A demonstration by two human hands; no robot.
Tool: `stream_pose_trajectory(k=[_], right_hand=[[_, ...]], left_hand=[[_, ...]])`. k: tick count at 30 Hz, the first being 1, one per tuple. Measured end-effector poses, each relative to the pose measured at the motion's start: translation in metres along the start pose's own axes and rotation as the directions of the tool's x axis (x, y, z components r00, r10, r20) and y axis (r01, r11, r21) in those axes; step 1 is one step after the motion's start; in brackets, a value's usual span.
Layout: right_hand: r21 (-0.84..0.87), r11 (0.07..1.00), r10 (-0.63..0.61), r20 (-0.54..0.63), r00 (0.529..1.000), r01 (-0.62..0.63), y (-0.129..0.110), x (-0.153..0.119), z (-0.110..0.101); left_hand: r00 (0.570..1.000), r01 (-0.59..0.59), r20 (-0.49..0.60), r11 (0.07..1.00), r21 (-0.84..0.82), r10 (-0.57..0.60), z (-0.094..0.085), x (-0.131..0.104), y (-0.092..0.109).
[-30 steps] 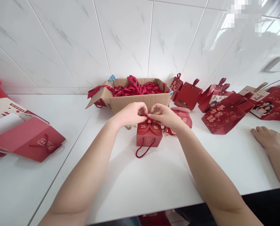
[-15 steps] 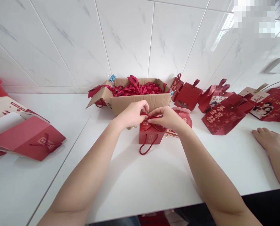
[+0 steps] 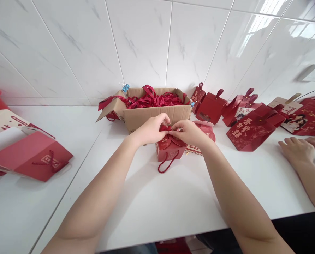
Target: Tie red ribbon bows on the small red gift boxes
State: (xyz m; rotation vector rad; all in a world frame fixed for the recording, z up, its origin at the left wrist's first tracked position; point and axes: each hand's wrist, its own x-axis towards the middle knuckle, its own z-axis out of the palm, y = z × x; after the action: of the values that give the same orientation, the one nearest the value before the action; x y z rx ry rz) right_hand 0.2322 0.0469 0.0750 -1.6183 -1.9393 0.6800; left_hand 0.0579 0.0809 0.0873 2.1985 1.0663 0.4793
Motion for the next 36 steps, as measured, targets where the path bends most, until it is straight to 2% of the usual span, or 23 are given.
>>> stream_pose_trajectory(k=[2,8,19,23,25,27,29,31,33,36], right_hand=[[0.024,0.999,0.026,0.007,1.0,-0.026,0.001,0.001,0.001],[0.116,0.986,0.115,0.056,0.992,-0.121,0.002,0.002,0.0],[0.221,0.969,0.094,0.092,0.991,-0.113,0.005,0.001,0.0],[0.284,0.947,0.109,0.154,0.982,-0.15,0.01,0.003,0.0],[0.303,0.934,0.156,0.129,0.979,-0.189,0.01,0.003,-0.001],[0.309,0.926,0.199,0.088,0.976,-0.217,0.01,0.003,-0.003],[0.305,0.923,0.223,0.069,0.972,-0.233,0.009,0.003,-0.004],[0.293,0.923,0.238,0.07,0.969,-0.248,0.008,0.003,-0.004],[0.285,0.923,0.248,0.07,0.966,-0.257,0.008,0.003,-0.004],[0.294,0.924,0.235,0.071,0.969,-0.246,0.009,0.004,-0.004]], left_hand=[[0.999,-0.013,0.032,1.0,0.011,0.012,0.0,0.0,0.0],[0.998,-0.06,-0.013,0.998,0.031,0.06,0.005,0.003,-0.002],[0.999,-0.031,-0.003,0.998,0.05,0.031,0.008,0.006,-0.005],[0.989,-0.081,-0.115,0.99,0.114,0.094,0.016,0.01,-0.007],[0.971,0.002,-0.238,0.986,0.166,0.038,0.018,0.011,-0.005],[0.958,0.113,-0.282,0.978,0.178,-0.059,0.019,0.01,-0.002],[0.973,0.149,-0.199,0.976,0.158,-0.116,0.019,0.008,0.001],[0.991,0.113,-0.09,0.987,0.111,-0.104,0.018,0.005,0.004],[0.995,0.085,-0.064,0.994,0.07,-0.081,0.018,0.004,0.005],[0.995,0.05,-0.088,0.996,0.069,-0.044,0.02,0.006,0.006]])
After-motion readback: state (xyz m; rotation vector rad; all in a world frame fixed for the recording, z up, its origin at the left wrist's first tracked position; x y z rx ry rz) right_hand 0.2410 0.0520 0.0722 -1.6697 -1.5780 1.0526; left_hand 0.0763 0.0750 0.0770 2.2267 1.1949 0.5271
